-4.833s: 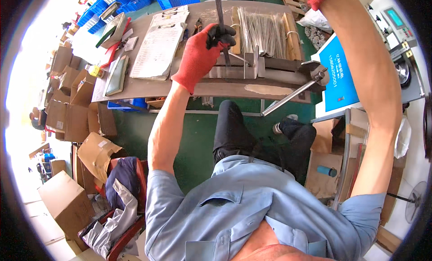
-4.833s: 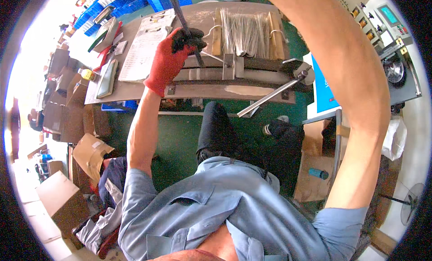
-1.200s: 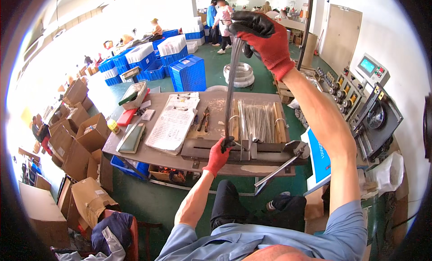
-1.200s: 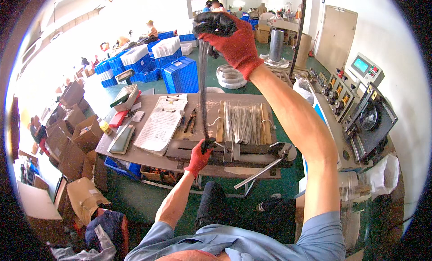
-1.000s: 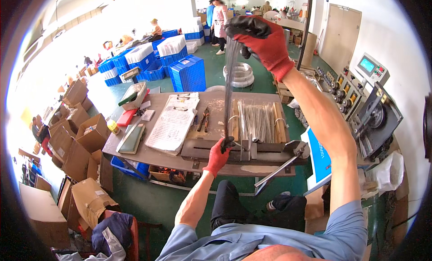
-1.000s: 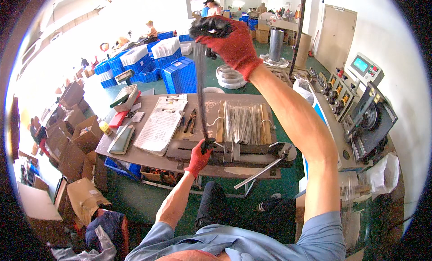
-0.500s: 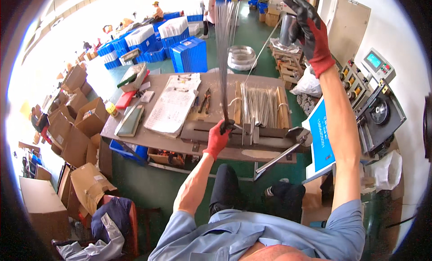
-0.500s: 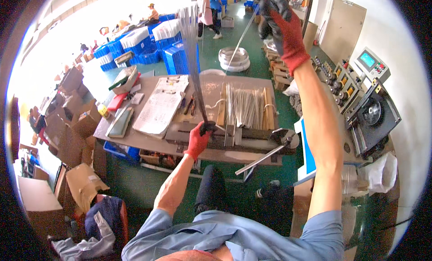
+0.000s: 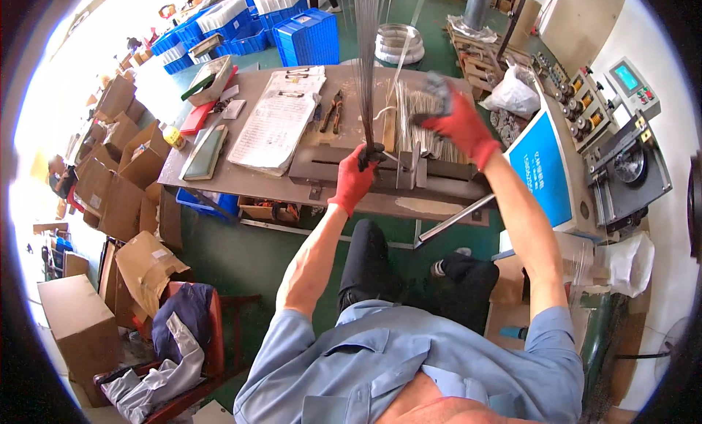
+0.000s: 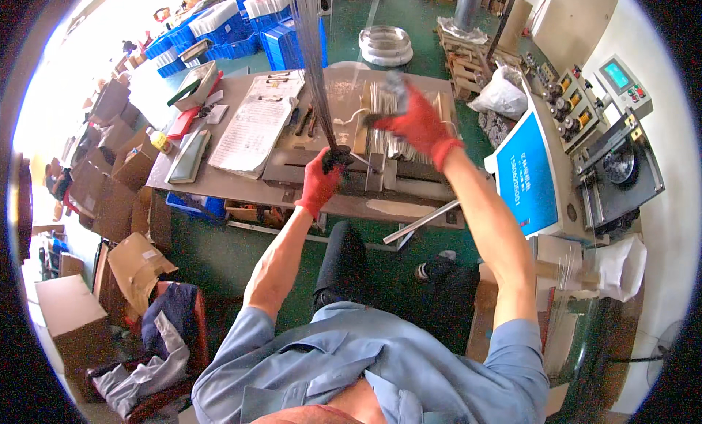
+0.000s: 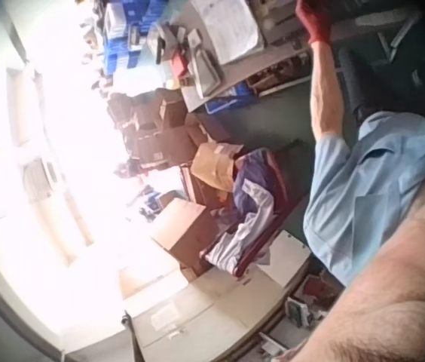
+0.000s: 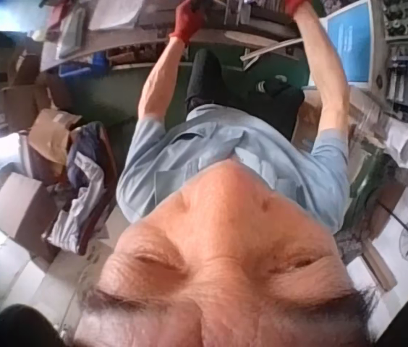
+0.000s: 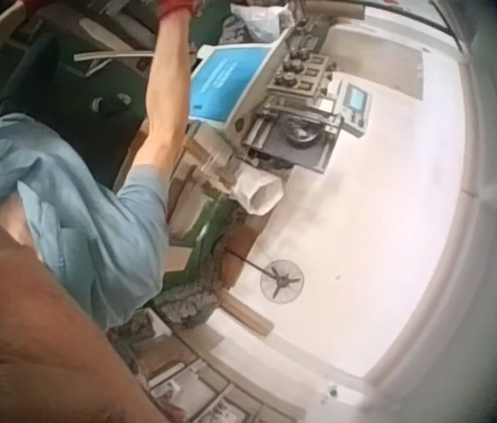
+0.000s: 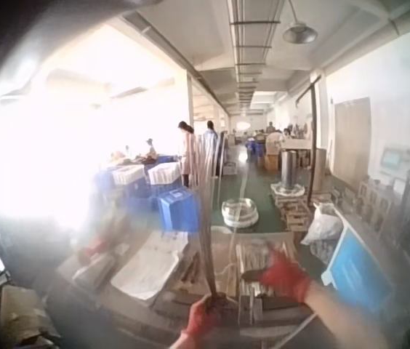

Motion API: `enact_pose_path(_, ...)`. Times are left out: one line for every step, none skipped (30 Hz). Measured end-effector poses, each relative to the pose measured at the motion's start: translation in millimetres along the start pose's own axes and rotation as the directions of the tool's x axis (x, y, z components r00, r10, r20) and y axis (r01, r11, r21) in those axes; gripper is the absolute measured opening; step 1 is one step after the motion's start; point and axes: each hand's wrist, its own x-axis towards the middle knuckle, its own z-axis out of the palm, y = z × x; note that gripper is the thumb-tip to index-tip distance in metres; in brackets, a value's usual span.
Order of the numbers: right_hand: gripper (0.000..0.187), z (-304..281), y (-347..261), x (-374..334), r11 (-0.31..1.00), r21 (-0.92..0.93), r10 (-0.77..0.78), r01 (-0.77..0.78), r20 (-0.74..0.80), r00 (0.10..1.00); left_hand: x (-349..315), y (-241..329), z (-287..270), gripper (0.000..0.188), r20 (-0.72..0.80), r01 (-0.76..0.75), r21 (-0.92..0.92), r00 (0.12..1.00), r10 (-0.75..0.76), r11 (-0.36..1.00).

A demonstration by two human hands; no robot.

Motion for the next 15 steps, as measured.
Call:
enact_pose_path(0.079,16,22,7,0.989,-0.037,-0.143,0.143,-0.004,0.990,3,1,5,0.023,-0.001,-0.019,-0.022,1.000,0.019,1.000)
enact_pose_path(0.078,31,46,15,0.957,-0.067,-0.281,0.281,0.002,0.960,5,1,8,0.023,-0.007,-0.067,-0.023,0.998,0.067,0.998)
enact_pose_path(0.071,44,43,19,0.965,-0.086,-0.251,0.250,-0.010,0.968,4,0,8,0.023,-0.008,-0.064,0.014,0.998,0.064,0.998)
enact_pose_path(0.064,56,36,21,0.971,-0.104,-0.220,0.216,-0.023,0.975,4,0,8,0.023,-0.008,-0.060,0.051,0.998,0.061,0.997)
enact_pose_path(0.057,63,28,23,0.976,-0.123,-0.187,0.181,-0.038,0.982,5,-3,9,0.023,-0.004,-0.057,0.087,0.998,0.058,0.995)
enact_pose_path(0.049,70,19,25,0.976,-0.116,-0.191,0.186,-0.031,0.981,6,-6,9,0.024,0.008,-0.074,0.121,0.997,0.073,0.990)
enact_pose_path(0.042,75,12,24,0.977,-0.110,-0.188,0.185,-0.022,0.982,8,-12,8,0.025,0.025,-0.089,0.163,0.996,0.086,0.983)
enact_pose_path(0.034,78,7,25,0.978,-0.104,-0.184,0.181,-0.016,0.983,13,-19,8,0.026,0.047,-0.106,0.203,0.994,0.098,0.974)
enact_pose_path(0.031,80,2,26,0.966,-0.138,-0.226,0.219,-0.043,0.973,11,-26,8,0.027,0.069,-0.118,0.240,0.992,0.104,0.964)
enact_pose_path(0.027,79,2,30,0.952,-0.175,-0.265,0.249,-0.070,0.962,11,-19,7,0.027,0.098,-0.121,0.210,0.990,0.102,0.970)
enact_pose_path(0.024,77,1,31,0.937,-0.215,-0.302,0.276,-0.097,0.948,13,-13,5,0.028,0.128,-0.122,0.179,0.987,0.100,0.976)
enact_pose_path(0.023,79,-7,34,0.915,-0.227,-0.361,0.333,-0.094,0.928,14,-11,-4,0.028,0.162,-0.167,0.202,0.977,0.135,0.965)
enact_pose_path(0.023,73,-12,37,0.889,-0.251,-0.418,0.384,-0.097,0.903,16,-8,-6,0.029,0.174,-0.117,0.159,0.981,0.088,0.980)
enact_pose_path(0.023,70,-18,38,0.859,-0.273,-0.473,0.433,-0.099,0.875,20,-12,-7,0.030,0.212,-0.125,0.163,0.973,0.089,0.979)
enact_pose_path(0.019,69,-29,37,0.896,-0.201,-0.421,0.396,-0.101,0.901,23,-11,-12,0.030,0.243,-0.141,0.169,0.965,0.097,0.975)
